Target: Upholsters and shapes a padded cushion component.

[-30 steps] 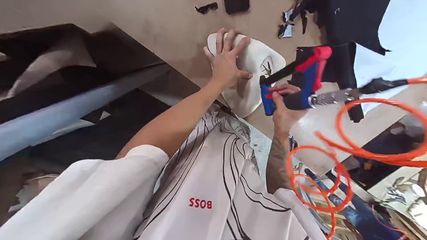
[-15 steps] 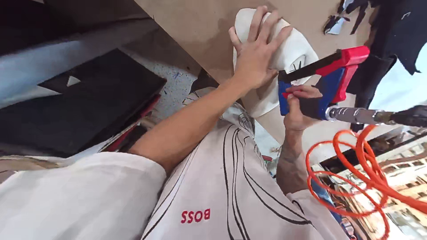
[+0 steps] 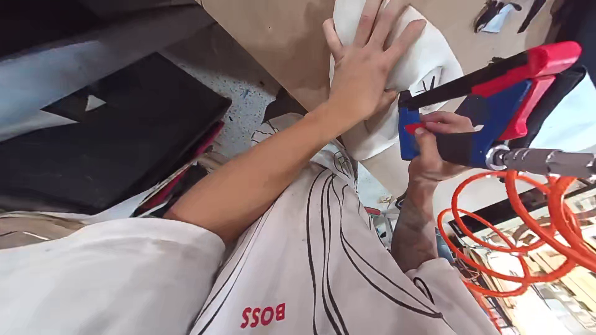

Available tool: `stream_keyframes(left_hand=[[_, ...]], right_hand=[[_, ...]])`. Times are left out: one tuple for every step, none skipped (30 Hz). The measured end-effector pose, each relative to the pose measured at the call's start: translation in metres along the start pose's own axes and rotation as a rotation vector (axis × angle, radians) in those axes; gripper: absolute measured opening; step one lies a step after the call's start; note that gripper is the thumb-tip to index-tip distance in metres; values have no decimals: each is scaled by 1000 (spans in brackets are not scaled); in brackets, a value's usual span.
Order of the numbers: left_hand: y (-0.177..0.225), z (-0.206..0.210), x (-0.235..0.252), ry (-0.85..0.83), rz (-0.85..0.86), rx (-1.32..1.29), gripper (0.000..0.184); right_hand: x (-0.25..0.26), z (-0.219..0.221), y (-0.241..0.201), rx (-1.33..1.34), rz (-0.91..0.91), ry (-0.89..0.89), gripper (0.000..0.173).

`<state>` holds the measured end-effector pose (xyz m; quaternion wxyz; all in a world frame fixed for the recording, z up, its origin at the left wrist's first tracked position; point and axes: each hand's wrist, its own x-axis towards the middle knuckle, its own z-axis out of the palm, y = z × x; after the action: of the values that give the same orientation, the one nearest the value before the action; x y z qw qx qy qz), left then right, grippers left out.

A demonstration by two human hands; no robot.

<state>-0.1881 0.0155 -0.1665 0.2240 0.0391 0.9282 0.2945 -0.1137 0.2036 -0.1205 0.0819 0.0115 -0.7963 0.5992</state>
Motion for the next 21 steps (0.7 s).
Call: stream_keyframes(left_hand=[[0, 0, 1, -6, -1, -2, 94], [-1, 2, 1, -7, 2, -8, 95], [0, 3, 0, -9, 7, -12, 95], [0, 3, 1, -13, 13, -20, 95], [0, 2, 1, -22, 25, -27, 95], [-2, -1, 0, -46, 43, -35, 96], [-5, -5, -1, -69, 69, -46, 98], [-8, -9, -2, -95, 89, -59, 100], [-11, -12, -2, -116, 106, -79, 102], [-14, -12, -4, -126, 117, -100, 103], [-15, -12, -4, -130, 123, -113, 104], [-16, -12, -4, -133, 126, -118, 104], [-16, -12, -3, -130, 128, -118, 104], [-15, -11, -4, -127, 128, -115, 103], [-15, -10, -4, -119, 129, -109, 103], [-15, -9, -4, -115, 133, -107, 102], [-16, -8, -3, -108, 139, -112, 101], [-16, -7, -3, -101, 145, -118, 101], [-17, -7, -4, -105, 143, -121, 100], [-18, -9, -4, -119, 140, -124, 99], [-17, -10, -5, -138, 140, -135, 98]], right_hand=[[1, -1, 2, 16, -4, -12, 15], [1, -1, 1, 21, -1, -32, 15], [1, -3, 1, 21, 9, -56, 14], [1, -5, 0, 21, 21, -78, 14], [0, -8, -1, 25, 34, -91, 14], [-3, -10, -4, 26, 53, -97, 15], [-6, -10, -7, 31, 74, -97, 16], [-8, -9, -9, 45, 91, -89, 18], [-11, -5, -11, 48, 99, -81, 19], [-14, -1, -13, 37, 99, -74, 19], [-15, 2, -15, 18, 90, -67, 19], [-16, 6, -16, 6, 76, -60, 19], [-15, 9, -16, 0, 66, -53, 19], [-16, 10, -17, 0, 70, -53, 20], [-15, 11, -17, 5, 75, -55, 20], [-14, 11, -16, 9, 74, -59, 19], [-13, 12, -14, 14, 66, -64, 19], [-11, 12, -12, 23, 57, -73, 19], [-12, 12, -11, 31, 51, -84, 18], [-12, 12, -10, 35, 44, -95, 18], [-13, 13, -10, 42, 36, -102, 19]])
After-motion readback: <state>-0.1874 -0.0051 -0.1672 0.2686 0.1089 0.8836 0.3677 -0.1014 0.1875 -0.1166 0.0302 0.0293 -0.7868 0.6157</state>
